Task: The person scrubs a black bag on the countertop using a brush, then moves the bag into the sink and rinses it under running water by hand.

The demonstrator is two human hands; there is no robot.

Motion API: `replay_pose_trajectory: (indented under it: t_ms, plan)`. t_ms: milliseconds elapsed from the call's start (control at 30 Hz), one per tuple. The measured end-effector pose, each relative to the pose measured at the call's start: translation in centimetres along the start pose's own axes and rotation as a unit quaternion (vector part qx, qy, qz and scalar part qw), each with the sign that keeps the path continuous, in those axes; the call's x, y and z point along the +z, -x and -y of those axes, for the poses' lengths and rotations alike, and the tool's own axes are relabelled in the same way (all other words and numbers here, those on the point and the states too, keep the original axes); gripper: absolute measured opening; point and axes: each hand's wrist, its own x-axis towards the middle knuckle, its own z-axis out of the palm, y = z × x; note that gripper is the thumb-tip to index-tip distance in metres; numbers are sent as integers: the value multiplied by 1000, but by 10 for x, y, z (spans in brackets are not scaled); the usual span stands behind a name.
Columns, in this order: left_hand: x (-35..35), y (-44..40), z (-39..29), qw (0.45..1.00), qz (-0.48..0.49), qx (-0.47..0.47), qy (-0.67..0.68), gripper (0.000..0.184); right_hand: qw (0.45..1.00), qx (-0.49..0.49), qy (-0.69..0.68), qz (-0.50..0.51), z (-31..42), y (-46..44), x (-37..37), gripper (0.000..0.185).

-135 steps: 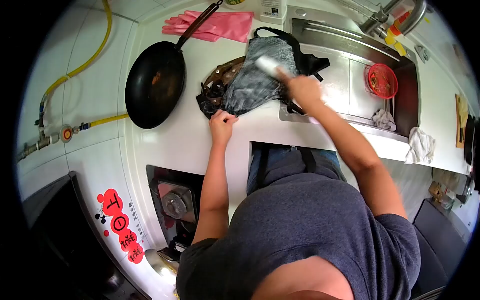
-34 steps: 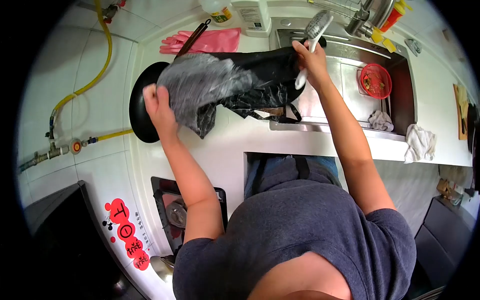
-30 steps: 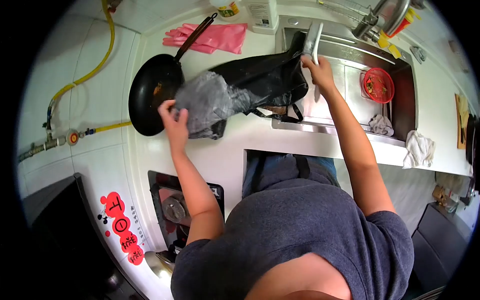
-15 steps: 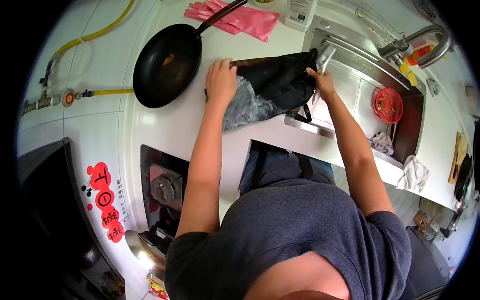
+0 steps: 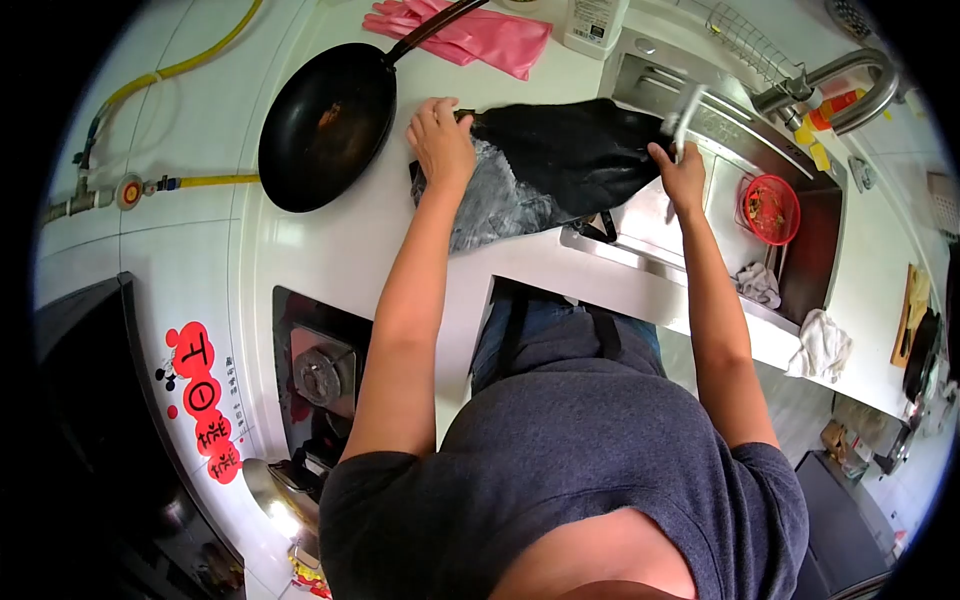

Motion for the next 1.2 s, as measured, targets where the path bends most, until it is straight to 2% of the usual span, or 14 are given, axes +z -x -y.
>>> replay_pose_trajectory:
  t_ms: [67,100,200,267,400,533,633,767,800,867,933,1000,1133,1200]
  plan:
    - [-19,20,-5,994,51,93,-31,33,991,-50,120,-35,-5,7,3,48]
    - [-28,38,-7,985,105,114,-69,52,993,-4,114,37,21,17,-7,50]
    - [-49,84,-16,959,252,-3,-128,80,968,-156,151,124,70,61,3,49]
    - [-33,115,1,955,274,-67,-86,97,909,-246,227,250,111,97,18,69]
    - [-26,127,12,944,301,-129,-49,116,834,-302,311,341,132,110,31,62]
    - [-27,126,13,945,298,-123,-47,117,862,-165,384,288,82,48,-3,64]
    - [-27,121,10,937,319,-127,-61,118,873,-169,362,279,85,51,1,72]
    - [-26,116,11,930,334,-124,-91,121,826,-317,258,388,142,134,48,55]
    - [-30,113,8,923,348,-130,-100,121,843,-331,257,338,140,139,54,55]
    - [-31,114,9,930,338,-126,-77,122,814,-258,340,393,119,92,49,40]
    - [-31,114,10,931,336,-122,-77,122,863,-147,340,345,93,40,24,44]
    - [-31,112,8,934,328,-116,-80,121,890,-120,361,253,78,9,0,64]
    - [-42,88,-3,914,364,-121,-130,126,866,-192,342,310,125,40,42,60]
    - [-46,77,-5,902,387,-122,-149,128,845,-266,289,363,174,71,58,38]
